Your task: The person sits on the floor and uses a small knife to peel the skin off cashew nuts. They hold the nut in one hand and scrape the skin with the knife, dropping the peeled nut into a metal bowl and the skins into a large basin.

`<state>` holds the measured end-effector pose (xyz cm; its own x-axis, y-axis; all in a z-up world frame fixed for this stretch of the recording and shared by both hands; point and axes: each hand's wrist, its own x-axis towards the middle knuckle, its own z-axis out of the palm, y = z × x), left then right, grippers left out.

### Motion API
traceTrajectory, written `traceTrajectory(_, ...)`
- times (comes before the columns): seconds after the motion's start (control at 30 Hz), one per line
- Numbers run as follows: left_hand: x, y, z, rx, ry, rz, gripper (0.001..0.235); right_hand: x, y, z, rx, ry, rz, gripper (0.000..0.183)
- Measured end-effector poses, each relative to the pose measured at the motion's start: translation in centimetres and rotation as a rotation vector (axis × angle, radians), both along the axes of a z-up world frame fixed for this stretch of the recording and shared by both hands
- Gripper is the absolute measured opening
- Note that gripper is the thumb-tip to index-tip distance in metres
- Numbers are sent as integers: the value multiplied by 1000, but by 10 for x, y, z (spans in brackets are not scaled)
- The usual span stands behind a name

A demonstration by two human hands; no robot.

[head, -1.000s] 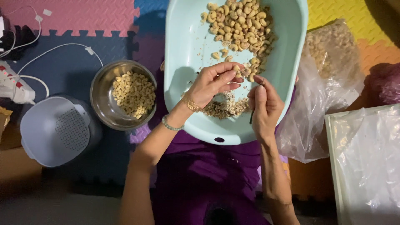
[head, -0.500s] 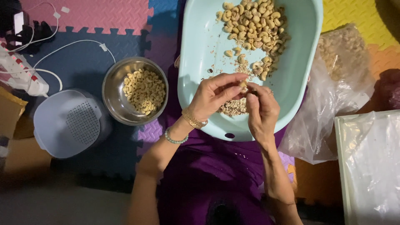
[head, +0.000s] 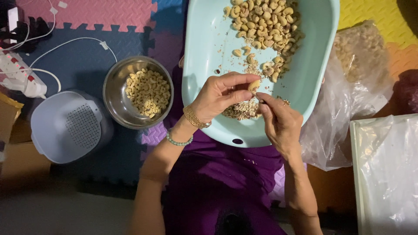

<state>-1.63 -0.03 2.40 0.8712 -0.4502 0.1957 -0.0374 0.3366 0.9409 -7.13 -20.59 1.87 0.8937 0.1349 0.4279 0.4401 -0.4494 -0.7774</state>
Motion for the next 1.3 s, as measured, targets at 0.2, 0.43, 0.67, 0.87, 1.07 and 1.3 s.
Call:
traceTrajectory(0.2,0,0,7,30,32,-44,35,-1,-5,-1,4,-7,1,22)
traceTrajectory(0.43,1,-2,-2,-8,58,-57,35,1,-5,1,31,4,1,20)
traceTrajectory(0.67,2,2,-7,-30,101,-93,34,2,-4,1,22,22,16,19)
traceTrajectory(0.87,1,3,-14,-75,152,-130,34,1,-8,-6,-32,-5,19,18)
traceTrajectory(1.07,-3,1,-13,-139,233,-134,34,-1,-10,-19,-120,-141,-29,20)
traceTrajectory(1.3,-7,1,-17,-163,293,-144,34,-2,-12,-35,-167,-231,-75,26)
